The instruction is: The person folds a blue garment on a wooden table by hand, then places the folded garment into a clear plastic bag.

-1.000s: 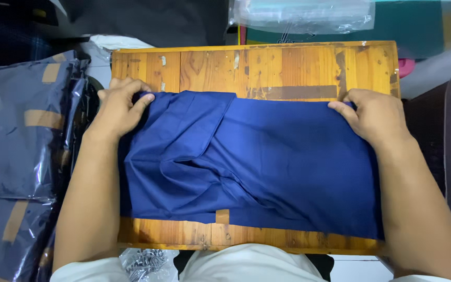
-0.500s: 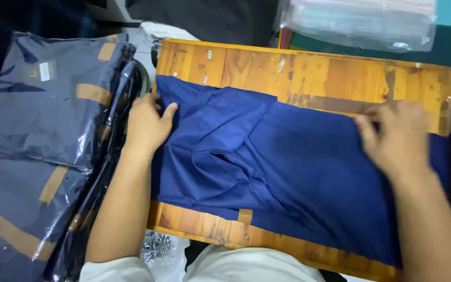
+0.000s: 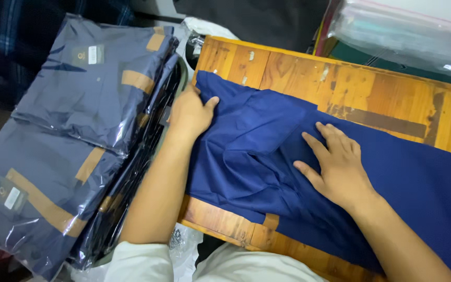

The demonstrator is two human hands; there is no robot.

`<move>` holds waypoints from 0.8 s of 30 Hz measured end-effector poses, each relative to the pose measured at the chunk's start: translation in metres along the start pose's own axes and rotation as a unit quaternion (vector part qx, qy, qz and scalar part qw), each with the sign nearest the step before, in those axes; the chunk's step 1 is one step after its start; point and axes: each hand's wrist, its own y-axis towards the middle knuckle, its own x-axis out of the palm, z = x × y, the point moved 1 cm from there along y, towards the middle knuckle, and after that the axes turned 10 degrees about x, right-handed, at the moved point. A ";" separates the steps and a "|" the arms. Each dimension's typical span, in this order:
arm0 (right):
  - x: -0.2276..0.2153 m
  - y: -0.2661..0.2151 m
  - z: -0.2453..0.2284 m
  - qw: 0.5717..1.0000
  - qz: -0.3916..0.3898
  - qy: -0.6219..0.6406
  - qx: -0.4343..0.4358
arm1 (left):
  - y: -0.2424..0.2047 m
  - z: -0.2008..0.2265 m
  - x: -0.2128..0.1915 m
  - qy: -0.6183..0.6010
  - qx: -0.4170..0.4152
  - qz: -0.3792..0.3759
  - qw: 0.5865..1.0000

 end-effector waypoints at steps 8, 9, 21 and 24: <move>0.010 0.002 -0.009 0.999 -0.035 -0.035 -0.015 | -0.024 0.029 -0.025 -0.031 -0.051 -0.038 0.998; 0.014 0.003 -0.008 0.998 -0.026 -0.052 -0.021 | -0.024 0.026 -0.021 -0.015 -0.050 -0.056 0.997; 0.012 0.004 0.000 0.995 -0.067 -0.071 0.008 | -0.057 -0.001 -0.065 -0.191 -0.053 -0.087 0.976; 0.006 0.004 -0.005 0.995 -0.055 -0.079 0.004 | -0.058 0.015 -0.071 -0.151 -0.050 -0.085 0.984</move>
